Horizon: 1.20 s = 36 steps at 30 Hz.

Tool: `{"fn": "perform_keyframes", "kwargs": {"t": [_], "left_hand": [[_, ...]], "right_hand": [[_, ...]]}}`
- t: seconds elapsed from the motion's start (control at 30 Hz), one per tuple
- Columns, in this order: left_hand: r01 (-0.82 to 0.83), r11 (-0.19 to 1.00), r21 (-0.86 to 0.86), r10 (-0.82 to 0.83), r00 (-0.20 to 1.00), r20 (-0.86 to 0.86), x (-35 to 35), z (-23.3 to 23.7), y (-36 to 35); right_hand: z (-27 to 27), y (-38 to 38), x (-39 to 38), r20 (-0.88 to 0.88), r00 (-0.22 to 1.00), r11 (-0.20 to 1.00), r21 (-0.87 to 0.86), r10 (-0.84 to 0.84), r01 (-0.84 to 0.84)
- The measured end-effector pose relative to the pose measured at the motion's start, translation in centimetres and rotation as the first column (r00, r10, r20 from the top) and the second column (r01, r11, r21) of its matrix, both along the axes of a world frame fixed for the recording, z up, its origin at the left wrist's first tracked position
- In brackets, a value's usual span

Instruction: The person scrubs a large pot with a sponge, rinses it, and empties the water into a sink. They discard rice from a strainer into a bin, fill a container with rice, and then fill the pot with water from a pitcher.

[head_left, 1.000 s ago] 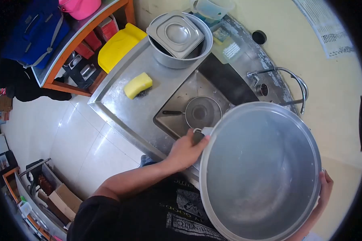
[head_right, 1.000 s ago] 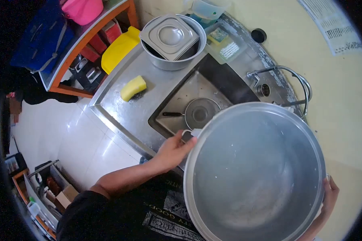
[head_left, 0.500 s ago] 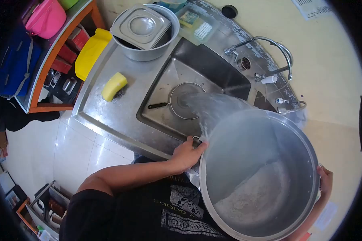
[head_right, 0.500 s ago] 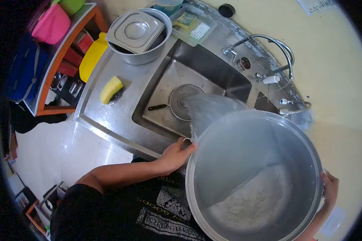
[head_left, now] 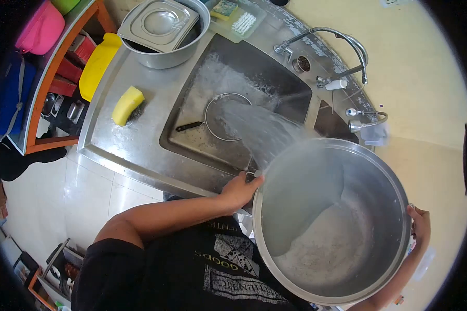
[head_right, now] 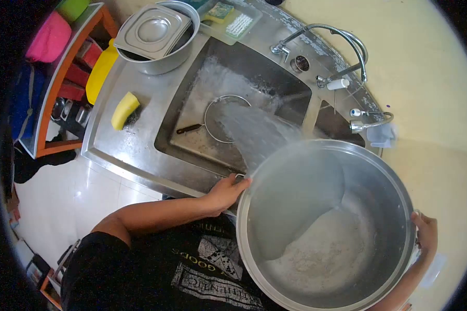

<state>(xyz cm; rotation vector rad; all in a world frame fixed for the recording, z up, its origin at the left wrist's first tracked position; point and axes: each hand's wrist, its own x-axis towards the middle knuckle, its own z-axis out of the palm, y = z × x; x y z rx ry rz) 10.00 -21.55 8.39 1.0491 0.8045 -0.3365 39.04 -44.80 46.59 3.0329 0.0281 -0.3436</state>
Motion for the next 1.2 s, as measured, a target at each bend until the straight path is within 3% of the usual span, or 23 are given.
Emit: {"fn": "perform_keyframes", "kwargs": {"t": [0.13, 0.2, 0.33, 0.6, 0.7, 0.8, 0.9, 1.0, 1.13, 1.2], "left_hand": [[-0.042, 0.991, 0.13, 0.042, 0.999, 0.0, 0.4, -3.3, -2.1], [0.017, 0.991, -0.132, -0.008, 0.998, 0.066, 0.3, -4.4, -2.4], [-0.011, 0.999, 0.039, 0.012, 1.0, -0.02, 1.0, -4.2, -3.2], [-0.026, 0.973, -0.228, 0.025, 1.0, -0.01, 2.0, -2.7, -2.4], [-0.039, 0.944, -0.328, 0.055, 0.998, 0.042, 2.3, -5.5, -3.8], [-0.016, 0.946, -0.323, 0.025, 0.999, 0.026, 2.0, -6.2, -4.1], [-0.007, 0.887, -0.461, 0.064, 0.992, 0.108, 0.8, -2.2, -1.3], [-0.052, 0.868, -0.493, 0.05, 0.999, -0.017, 0.9, -3.2, -1.9], [0.021, 0.851, -0.525, 0.003, 0.999, 0.044, 1.1, -3.4, -0.8], [-0.086, 0.854, -0.513, 0.09, 0.996, -0.017, 1.2, -3.0, -0.8]], "right_hand": [[-0.1, 2.2, -1.0, 0.036, 0.999, 0.997, -0.071, -0.036, 0.039], [-0.1, 3.0, -1.1, 0.032, 0.998, 0.995, -0.09, -0.045, 0.047], [0.4, 3.7, -0.3, 0.032, 0.999, 0.988, -0.153, -0.028, 0.032], [2.2, 6.4, 0.4, 0.052, 0.997, 0.956, -0.29, 0.051, -0.034], [2.5, 7.8, 0.8, 0.039, 0.996, 0.947, -0.316, 0.079, -0.063], [2.8, 9.6, 1.4, 0.015, 0.993, 0.929, -0.354, 0.121, -0.108], [2.8, 11.8, 1.0, 0.003, 0.986, 0.921, -0.359, 0.164, -0.152], [2.3, 14.7, -0.2, 0.036, 0.987, 0.92, -0.368, 0.156, -0.132], [2.5, 17.3, -0.1, 0.054, 0.984, 0.896, -0.424, 0.172, -0.133], [2.7, 18.2, 0.3, 0.052, 0.978, 0.887, -0.433, 0.202, -0.16]]}}
